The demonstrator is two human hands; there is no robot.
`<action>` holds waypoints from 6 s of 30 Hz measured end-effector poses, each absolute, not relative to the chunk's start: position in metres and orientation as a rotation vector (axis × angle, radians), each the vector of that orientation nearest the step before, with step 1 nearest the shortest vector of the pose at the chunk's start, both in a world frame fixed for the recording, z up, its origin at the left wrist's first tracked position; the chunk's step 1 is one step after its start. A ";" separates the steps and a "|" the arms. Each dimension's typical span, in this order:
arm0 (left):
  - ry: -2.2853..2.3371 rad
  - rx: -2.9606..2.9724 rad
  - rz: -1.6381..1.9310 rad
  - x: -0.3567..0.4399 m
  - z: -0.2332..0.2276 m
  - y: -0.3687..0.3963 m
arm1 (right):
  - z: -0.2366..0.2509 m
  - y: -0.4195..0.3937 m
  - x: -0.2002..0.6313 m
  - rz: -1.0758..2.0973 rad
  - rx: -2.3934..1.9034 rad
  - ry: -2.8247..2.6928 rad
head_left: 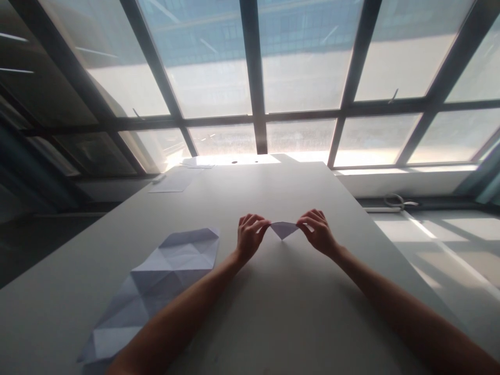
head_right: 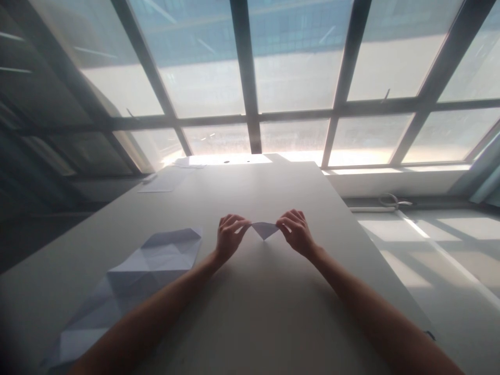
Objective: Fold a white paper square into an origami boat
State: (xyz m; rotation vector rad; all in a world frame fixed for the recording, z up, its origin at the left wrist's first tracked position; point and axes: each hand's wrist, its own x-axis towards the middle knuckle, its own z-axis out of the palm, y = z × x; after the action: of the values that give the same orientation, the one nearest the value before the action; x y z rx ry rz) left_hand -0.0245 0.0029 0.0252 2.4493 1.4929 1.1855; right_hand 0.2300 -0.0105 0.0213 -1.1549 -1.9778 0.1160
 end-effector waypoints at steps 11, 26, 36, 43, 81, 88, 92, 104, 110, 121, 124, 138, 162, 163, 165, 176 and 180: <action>1.430 2.666 0.869 -0.020 0.018 0.006 | 0.013 -0.008 0.230 0.015 -1.086 -2.226; 1.352 2.477 0.758 -0.020 0.002 0.016 | 0.001 -0.007 0.223 0.170 -1.489 -2.153; 1.505 2.399 0.803 -0.023 -0.005 0.022 | -0.004 -0.003 0.219 0.250 -1.485 -2.056; 1.502 2.357 0.853 -0.025 -0.004 0.024 | -0.004 -0.005 0.216 0.308 -1.343 -1.996; 1.074 1.434 1.157 -0.034 0.008 0.029 | -0.012 0.011 0.235 0.641 -1.273 -1.604; 1.210 1.636 1.157 -0.030 0.002 0.031 | -0.011 0.010 0.236 0.642 -1.287 -1.611; 1.197 1.767 1.138 -0.026 -0.003 0.029 | -0.013 0.011 0.236 0.640 -1.299 -1.622; 1.215 2.065 0.989 -0.023 0.003 0.025 | -0.012 0.012 0.235 0.619 -1.338 -1.602; 1.185 2.128 0.975 -0.022 0.007 0.023 | -0.013 0.012 0.235 0.625 -1.337 -1.591; 1.286 2.105 1.022 -0.022 0.008 0.019 | -0.011 0.010 0.233 0.603 -1.355 -1.603; 1.326 2.045 1.075 -0.023 0.008 0.020 | -0.013 0.011 0.234 0.593 -1.351 -1.621; 1.198 1.855 1.112 -0.025 0.003 0.027 | -0.012 0.012 0.233 0.616 -1.338 -1.616; 1.136 1.788 1.170 -0.024 0.004 0.028 | -0.006 0.008 0.233 0.685 -1.231 -1.505; 1.144 1.810 1.178 -0.024 0.003 0.028 | -0.005 0.007 0.233 0.682 -1.229 -1.509; 1.136 1.835 1.155 -0.024 0.003 0.028 | -0.004 0.005 0.233 0.685 -1.224 -1.518; 1.039 1.821 0.997 -0.016 0.013 0.018 | -0.008 0.007 0.229 0.709 -1.231 -1.618; 0.989 1.821 0.940 -0.017 0.015 0.018 | -0.007 0.006 0.228 0.725 -1.219 -1.628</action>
State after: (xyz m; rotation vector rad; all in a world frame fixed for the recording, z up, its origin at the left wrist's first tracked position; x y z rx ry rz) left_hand -0.0168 0.0178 0.0155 1.8211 0.9892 0.9397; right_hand 0.2276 0.0055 -0.0069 -1.2191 -1.6281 0.7248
